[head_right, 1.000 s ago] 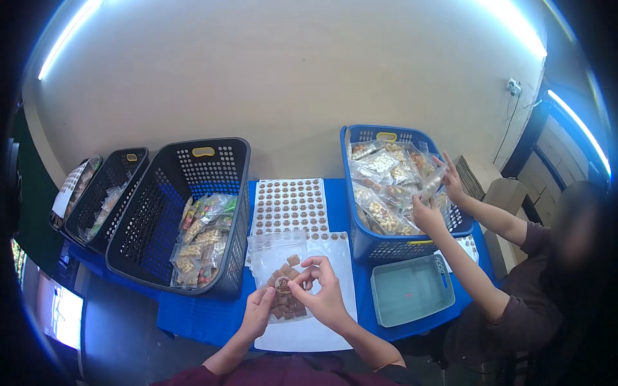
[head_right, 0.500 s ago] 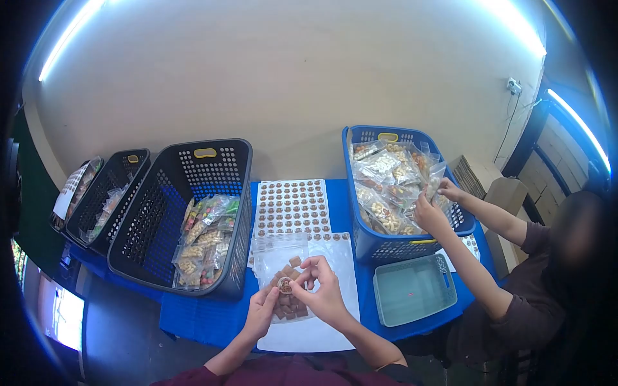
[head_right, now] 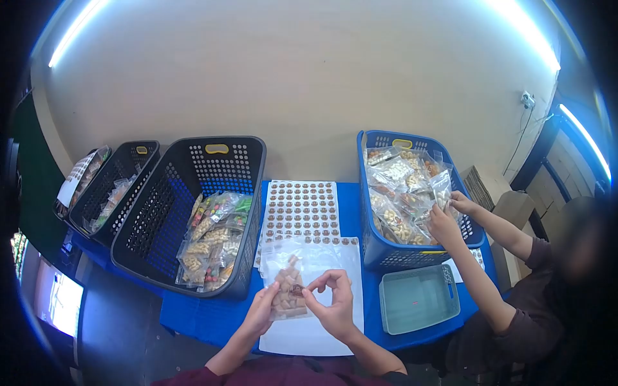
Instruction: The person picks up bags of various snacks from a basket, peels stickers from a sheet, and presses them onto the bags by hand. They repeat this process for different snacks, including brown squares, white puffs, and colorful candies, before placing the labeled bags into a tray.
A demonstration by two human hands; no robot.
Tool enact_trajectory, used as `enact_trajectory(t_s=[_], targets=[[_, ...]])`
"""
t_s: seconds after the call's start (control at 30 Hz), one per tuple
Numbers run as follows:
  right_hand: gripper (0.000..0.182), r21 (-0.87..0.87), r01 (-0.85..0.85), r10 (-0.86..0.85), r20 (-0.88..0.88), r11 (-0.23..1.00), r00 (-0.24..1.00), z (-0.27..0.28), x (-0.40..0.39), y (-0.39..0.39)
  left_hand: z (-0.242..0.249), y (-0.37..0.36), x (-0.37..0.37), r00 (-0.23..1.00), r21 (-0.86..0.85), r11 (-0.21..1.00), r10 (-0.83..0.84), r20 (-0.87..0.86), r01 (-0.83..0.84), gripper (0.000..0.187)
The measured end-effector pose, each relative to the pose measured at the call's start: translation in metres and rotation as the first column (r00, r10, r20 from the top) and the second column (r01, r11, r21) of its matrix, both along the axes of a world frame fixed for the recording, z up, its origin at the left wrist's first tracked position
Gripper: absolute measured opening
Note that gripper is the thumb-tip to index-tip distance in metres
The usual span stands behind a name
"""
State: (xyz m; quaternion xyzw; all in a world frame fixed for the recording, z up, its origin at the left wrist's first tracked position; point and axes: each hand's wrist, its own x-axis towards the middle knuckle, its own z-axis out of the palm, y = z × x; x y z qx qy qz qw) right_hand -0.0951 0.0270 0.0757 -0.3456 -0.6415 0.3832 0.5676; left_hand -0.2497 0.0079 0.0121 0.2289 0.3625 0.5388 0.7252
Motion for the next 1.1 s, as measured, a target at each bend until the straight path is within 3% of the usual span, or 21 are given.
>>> enact_trajectory(t_s=[0.1, 0.23, 0.77, 0.87, 0.97, 1.07, 1.1], targets=[[0.037, -0.165, -0.13, 0.12, -0.067, 0.978, 0.991, 0.013, 0.004, 0.003, 0.008, -0.002, -0.002, 0.998, 0.053, 0.998, 0.023, -0.061, -0.02, 0.033], [0.039, -0.327, -0.156, 0.136, -0.082, 0.932, 0.987, -0.008, -0.005, 0.012, -0.019, -0.003, -0.006, 0.969, 0.109, 0.992, -0.029, -0.247, 0.057, 0.035], [0.038, -0.251, 0.004, 0.016, 0.079, 0.968, 0.997, -0.017, -0.009, 0.011, 0.001, -0.007, 0.003, 0.971, 0.238, 0.968, -0.019, -0.237, 0.077, 0.037], [0.04, -0.127, 0.123, -0.076, 0.326, 0.984, 0.942, -0.015, -0.007, 0.007, 0.002, -0.007, 0.004, 0.971, 0.223, 0.97, -0.042, -0.234, 0.096, 0.037], [0.042, 0.06, 0.264, -0.255, 0.53, 0.963, 0.809, -0.008, -0.008, 0.0, 0.001, -0.006, 0.007, 0.975, 0.236, 0.97, -0.012, -0.223, 0.066, 0.037], [0.049, -0.044, 0.306, -0.286, 0.247, 0.951, 0.926, -0.029, -0.002, 0.008, 0.004, -0.007, 0.007, 0.975, 0.247, 0.967, 0.001, -0.223, 0.055, 0.035], [0.052, -0.186, 0.185, -0.162, 0.131, 0.965, 0.978, -0.03, -0.001, 0.009, 0.005, -0.008, 0.006, 0.974, 0.248, 0.967, -0.001, -0.226, 0.059, 0.035]])
